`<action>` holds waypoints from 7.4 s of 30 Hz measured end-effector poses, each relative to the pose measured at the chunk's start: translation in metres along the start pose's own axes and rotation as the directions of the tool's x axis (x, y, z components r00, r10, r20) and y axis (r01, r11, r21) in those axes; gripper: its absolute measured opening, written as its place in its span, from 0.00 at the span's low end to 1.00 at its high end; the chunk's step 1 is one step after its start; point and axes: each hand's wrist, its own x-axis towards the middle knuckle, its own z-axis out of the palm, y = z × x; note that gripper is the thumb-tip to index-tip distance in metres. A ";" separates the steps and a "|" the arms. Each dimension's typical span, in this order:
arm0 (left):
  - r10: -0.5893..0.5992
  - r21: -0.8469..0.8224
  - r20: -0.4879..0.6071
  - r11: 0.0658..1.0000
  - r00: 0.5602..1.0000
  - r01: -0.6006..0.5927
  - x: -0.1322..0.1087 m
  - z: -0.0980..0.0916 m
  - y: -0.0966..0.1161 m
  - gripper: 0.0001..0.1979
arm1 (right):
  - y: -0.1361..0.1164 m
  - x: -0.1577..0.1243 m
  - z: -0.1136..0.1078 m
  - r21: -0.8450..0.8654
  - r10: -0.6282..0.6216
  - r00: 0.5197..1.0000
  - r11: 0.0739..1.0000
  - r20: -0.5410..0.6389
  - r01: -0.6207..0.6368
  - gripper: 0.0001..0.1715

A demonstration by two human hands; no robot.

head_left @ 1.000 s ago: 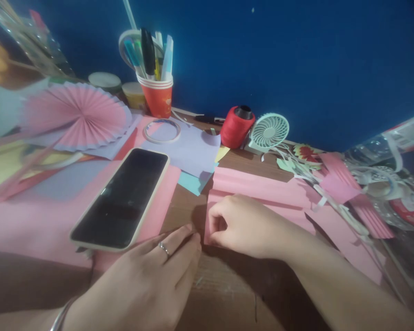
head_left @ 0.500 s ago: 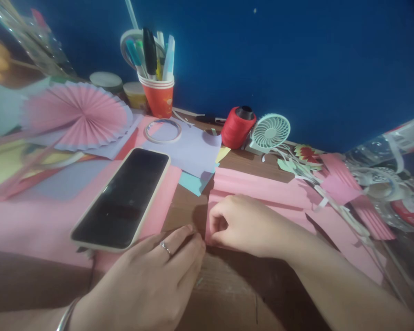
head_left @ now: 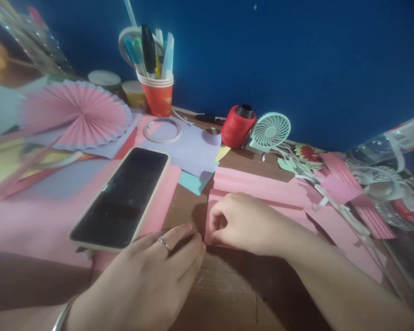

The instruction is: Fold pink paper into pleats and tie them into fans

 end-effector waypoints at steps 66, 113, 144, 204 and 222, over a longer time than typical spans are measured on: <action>0.036 0.056 0.056 0.998 0.998 -0.039 -0.004 0.001 0.004 0.25 | 0.011 -0.017 -0.006 -0.067 0.007 1.000 0.998 0.014 -0.006 0.05; -0.073 -0.007 0.036 0.997 0.997 0.073 -0.002 -0.010 -0.008 0.24 | 0.001 -0.008 0.010 -0.158 -0.020 0.996 0.987 -0.087 0.006 0.06; -0.108 -0.047 0.100 0.992 0.989 0.113 0.001 -0.012 -0.005 0.24 | 0.003 -0.001 0.010 -0.128 -0.017 0.994 0.992 -0.109 0.003 0.08; -0.092 -0.106 0.134 0.989 0.987 0.106 0.000 -0.002 0.004 0.23 | 0.008 -0.010 -0.004 -0.081 0.035 0.999 0.996 0.012 -0.034 0.08; -0.071 -0.018 0.104 0.997 0.992 0.073 -0.007 0.000 0.004 0.23 | 0.008 -0.012 -0.005 -0.177 0.096 0.994 0.980 0.047 -0.086 0.06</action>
